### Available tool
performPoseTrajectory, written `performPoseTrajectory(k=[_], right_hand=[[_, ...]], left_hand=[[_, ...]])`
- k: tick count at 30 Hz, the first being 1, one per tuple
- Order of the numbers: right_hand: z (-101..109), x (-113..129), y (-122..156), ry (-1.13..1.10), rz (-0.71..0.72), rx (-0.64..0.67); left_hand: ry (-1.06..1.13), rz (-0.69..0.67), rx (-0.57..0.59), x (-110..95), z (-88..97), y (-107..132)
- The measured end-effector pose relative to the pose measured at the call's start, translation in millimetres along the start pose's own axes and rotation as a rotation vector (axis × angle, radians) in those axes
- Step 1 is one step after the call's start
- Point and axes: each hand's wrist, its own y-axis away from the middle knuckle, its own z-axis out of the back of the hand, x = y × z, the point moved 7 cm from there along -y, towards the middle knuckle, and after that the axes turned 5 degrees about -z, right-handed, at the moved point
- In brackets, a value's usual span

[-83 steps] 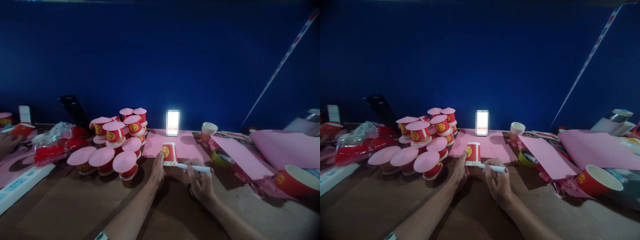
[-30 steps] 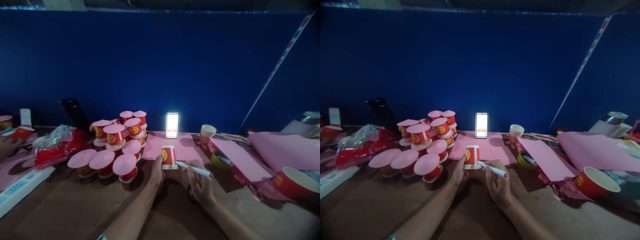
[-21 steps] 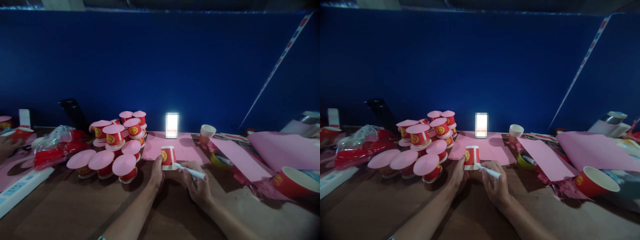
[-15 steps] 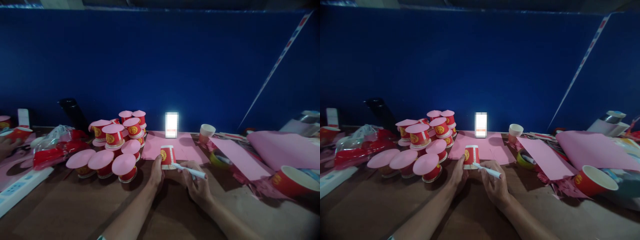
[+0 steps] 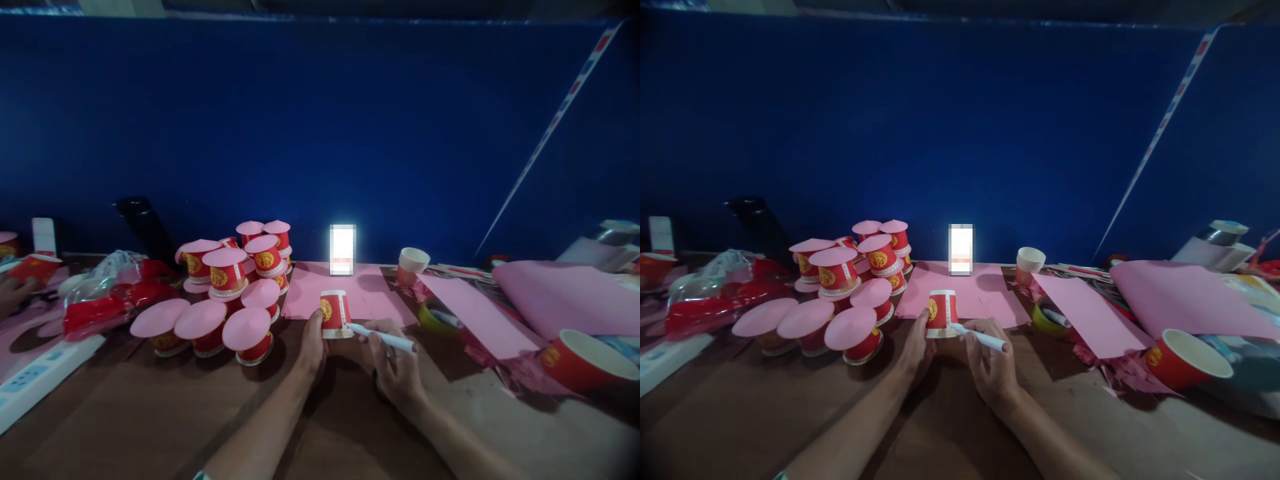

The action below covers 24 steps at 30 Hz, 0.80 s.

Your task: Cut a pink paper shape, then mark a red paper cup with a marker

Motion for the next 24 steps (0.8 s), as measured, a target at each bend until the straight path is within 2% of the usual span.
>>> performPoseTrajectory(k=[4, 9, 16, 20, 24], right_hand=[[-3.5, -1.6, 1.5, -0.002, -0.016, 0.038], [0.1, -4.1, 1.0, 0.0, -0.049, -0.008], [-2.9, -9.6, 1.9, -0.074, -0.076, 0.005], [1.5, -10.5, 1.4, -0.1, -0.086, -0.043], [3.9, -10.8, -1.0, -0.115, -0.09, -0.065]], left_hand=[[-0.008, -0.006, 0.008, 0.8, 1.0, -0.4], [0.004, 0.023, -0.007, 2.3, 2.6, 0.6], [-0.011, 0.037, -0.022, -0.2, 1.9, 1.6], [-0.024, 0.093, 0.024, 1.2, -0.8, 1.6], [-0.052, 0.072, 0.063, -3.2, -3.1, 4.3]])
